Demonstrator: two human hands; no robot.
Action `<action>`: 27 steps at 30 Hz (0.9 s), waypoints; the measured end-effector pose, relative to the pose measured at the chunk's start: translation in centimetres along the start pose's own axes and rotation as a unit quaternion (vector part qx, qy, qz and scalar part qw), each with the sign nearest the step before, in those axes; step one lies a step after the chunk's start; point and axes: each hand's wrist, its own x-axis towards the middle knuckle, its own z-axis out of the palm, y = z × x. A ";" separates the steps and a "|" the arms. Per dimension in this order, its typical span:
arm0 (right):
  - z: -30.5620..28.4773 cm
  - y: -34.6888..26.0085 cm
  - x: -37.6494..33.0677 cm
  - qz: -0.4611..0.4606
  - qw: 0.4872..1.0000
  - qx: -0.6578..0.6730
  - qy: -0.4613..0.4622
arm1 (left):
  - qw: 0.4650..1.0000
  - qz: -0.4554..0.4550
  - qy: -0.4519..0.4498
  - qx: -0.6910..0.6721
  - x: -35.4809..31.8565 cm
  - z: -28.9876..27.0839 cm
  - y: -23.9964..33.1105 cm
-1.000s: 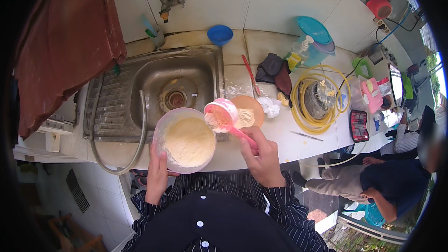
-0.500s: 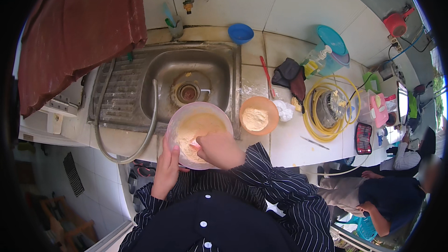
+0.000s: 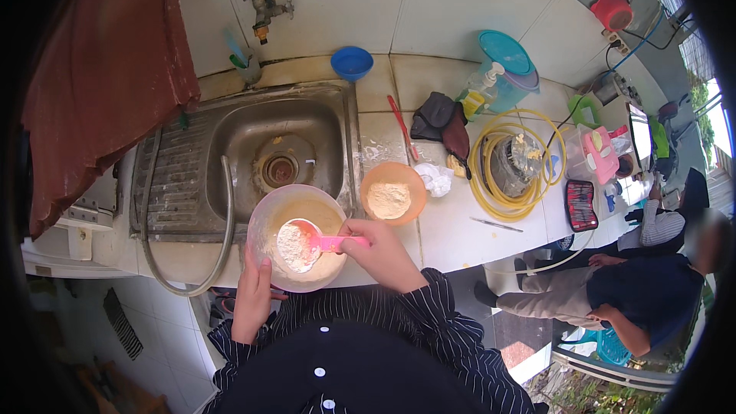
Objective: The person scoops a white powder from a large container into a small bowl using a pink scoop. They then wipe a pink silicone mold with a tissue and add water to the bowl from the sink tap.
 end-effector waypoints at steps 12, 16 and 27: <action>-7.2 4.3 -1.8 -0.038 0.965 0.034 0.257 | 0.999 -0.015 -0.018 0.034 0.2 -0.4 0.3; -6.4 8.5 -1.1 -0.153 0.886 -0.287 0.331 | 0.999 -0.009 -0.009 0.031 0.2 -0.3 0.1; -5.7 11.6 -0.9 -0.225 0.845 -0.329 0.355 | 1.000 -0.003 -0.016 0.024 0.1 -0.3 0.0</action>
